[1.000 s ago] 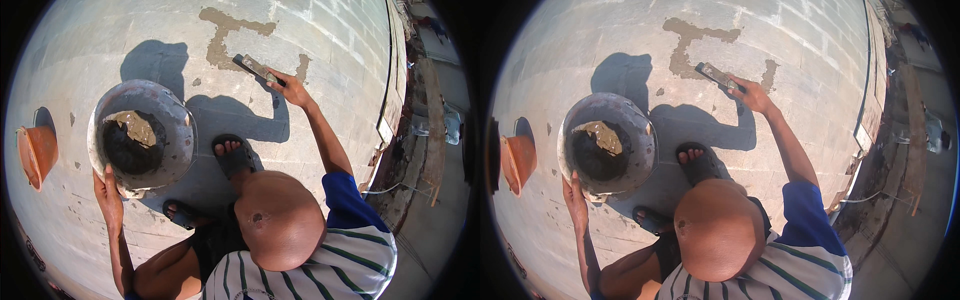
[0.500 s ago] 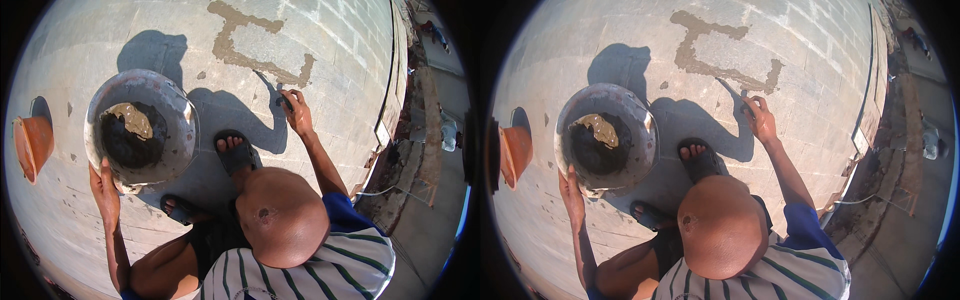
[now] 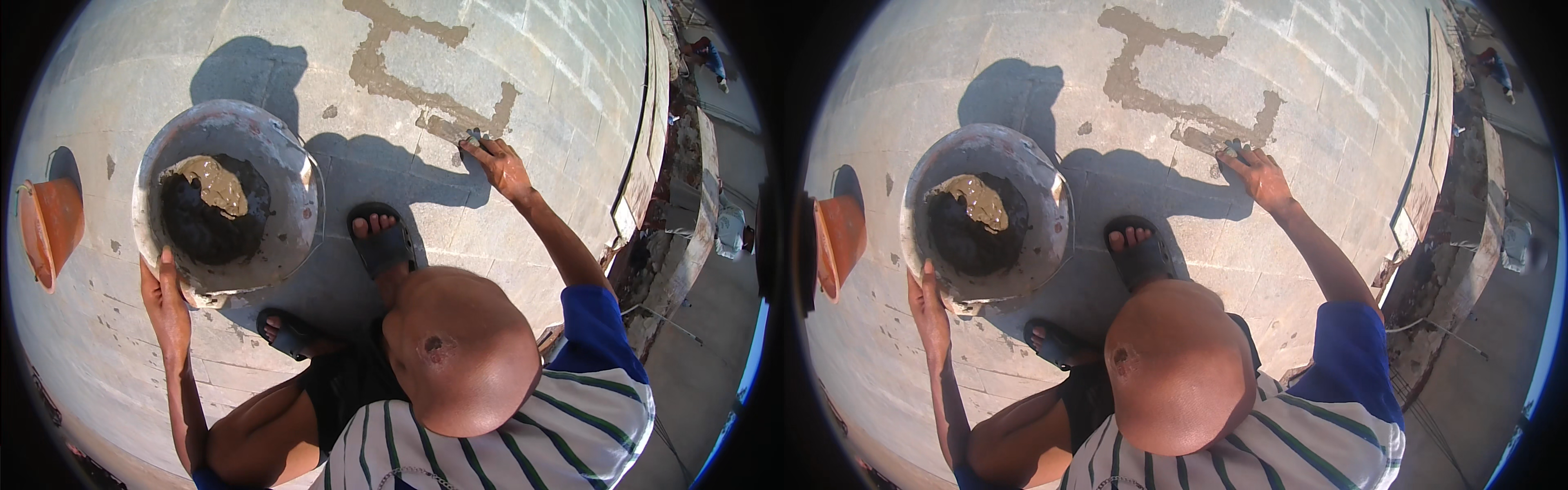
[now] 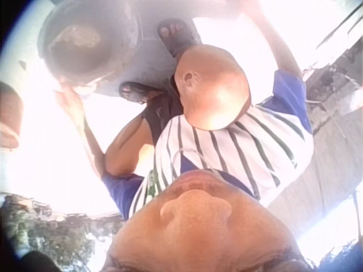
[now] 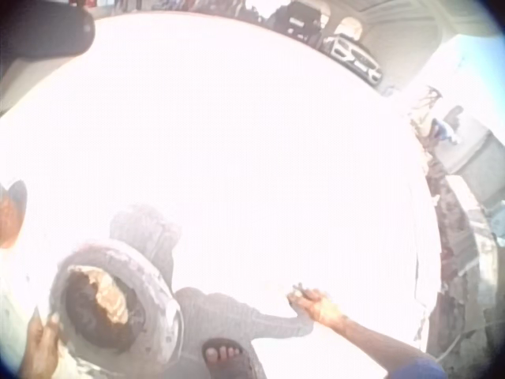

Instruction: The person scoops cement from a bucket using a trowel and applies it to the floor to fill gaps between tiles. They repeatedly smooth the cement into the joints and spread it across the tiled surface.

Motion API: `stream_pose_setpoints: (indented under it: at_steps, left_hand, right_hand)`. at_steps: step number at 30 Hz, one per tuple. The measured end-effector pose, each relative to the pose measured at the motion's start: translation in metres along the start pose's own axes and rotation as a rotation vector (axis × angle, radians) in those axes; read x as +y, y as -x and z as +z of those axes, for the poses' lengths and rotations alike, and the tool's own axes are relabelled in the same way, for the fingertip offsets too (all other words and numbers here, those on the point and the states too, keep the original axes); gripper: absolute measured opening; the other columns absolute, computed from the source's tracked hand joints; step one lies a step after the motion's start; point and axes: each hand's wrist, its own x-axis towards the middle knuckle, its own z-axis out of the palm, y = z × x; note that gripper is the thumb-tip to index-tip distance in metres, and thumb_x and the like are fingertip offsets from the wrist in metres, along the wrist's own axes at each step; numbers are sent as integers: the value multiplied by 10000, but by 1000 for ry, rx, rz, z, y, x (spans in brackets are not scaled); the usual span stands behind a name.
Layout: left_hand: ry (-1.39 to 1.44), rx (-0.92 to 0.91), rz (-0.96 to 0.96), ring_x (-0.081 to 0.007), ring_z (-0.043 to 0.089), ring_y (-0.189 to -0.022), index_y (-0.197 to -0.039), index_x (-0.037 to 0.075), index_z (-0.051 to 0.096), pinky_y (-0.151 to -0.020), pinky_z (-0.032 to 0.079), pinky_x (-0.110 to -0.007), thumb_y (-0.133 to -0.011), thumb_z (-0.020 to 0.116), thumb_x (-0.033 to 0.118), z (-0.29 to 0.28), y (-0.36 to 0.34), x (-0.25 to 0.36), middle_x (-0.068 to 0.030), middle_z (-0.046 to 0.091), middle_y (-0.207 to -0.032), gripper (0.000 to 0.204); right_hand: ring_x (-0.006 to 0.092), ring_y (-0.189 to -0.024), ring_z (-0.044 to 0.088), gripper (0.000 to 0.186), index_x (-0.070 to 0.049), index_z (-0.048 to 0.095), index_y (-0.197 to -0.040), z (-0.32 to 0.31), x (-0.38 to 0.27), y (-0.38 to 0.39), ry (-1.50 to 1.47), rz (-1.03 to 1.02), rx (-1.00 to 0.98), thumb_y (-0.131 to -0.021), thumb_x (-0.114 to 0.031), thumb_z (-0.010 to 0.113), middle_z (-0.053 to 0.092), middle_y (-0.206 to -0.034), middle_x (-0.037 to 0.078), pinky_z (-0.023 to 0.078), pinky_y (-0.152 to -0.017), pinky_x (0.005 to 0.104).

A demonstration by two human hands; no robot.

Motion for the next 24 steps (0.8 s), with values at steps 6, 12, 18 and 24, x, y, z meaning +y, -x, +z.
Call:
stream_pose_setpoints:
  at_steps: [6, 12, 18, 24]
  left_hand:
    - [-4, 77, 121, -44, 275, -570, -1394, 50, 390, -497, 255, -213, -975, 495, 348, 5, 4, 3, 21, 457, -722, 524]
    - [-6, 49, 117, -50, 358, -612, -1394, 54, 392, -543, 317, -208, -974, 493, 357, 6, 1, 3, -2, 501, -770, 527]
    - [-11, 52, 113, -196, 503, -1059, -1422, 61, 353, -920, 380, -315, -962, 503, 378, -1, -3, -10, -124, 526, -1254, 578]
    - [10, 11, 120, -222, 483, -1153, -1427, 52, 337, -986, 344, -325, -962, 489, 387, 2, 2, 1, -149, 488, -1338, 593]
  right_hand:
    - [372, -812, 628, 429, -163, 457, -1334, -48, -19, -26, -325, 261, -68, -911, -149, 524, 590, -997, 193, 531, -716, 450]
    - [398, -701, 626, 505, -62, 418, -1336, -20, -53, -43, -265, 344, -23, -853, -117, 554, 590, -850, 235, 529, -617, 468]
    - [429, -754, 622, 477, -49, 451, -1305, -38, -112, -25, -389, 430, -199, -847, -130, 558, 602, -910, 280, 515, -682, 490]
    - [439, -778, 618, 466, -70, 454, -1314, -51, -118, -47, -399, 484, 24, -862, -146, 540, 603, -913, 267, 517, -685, 490]
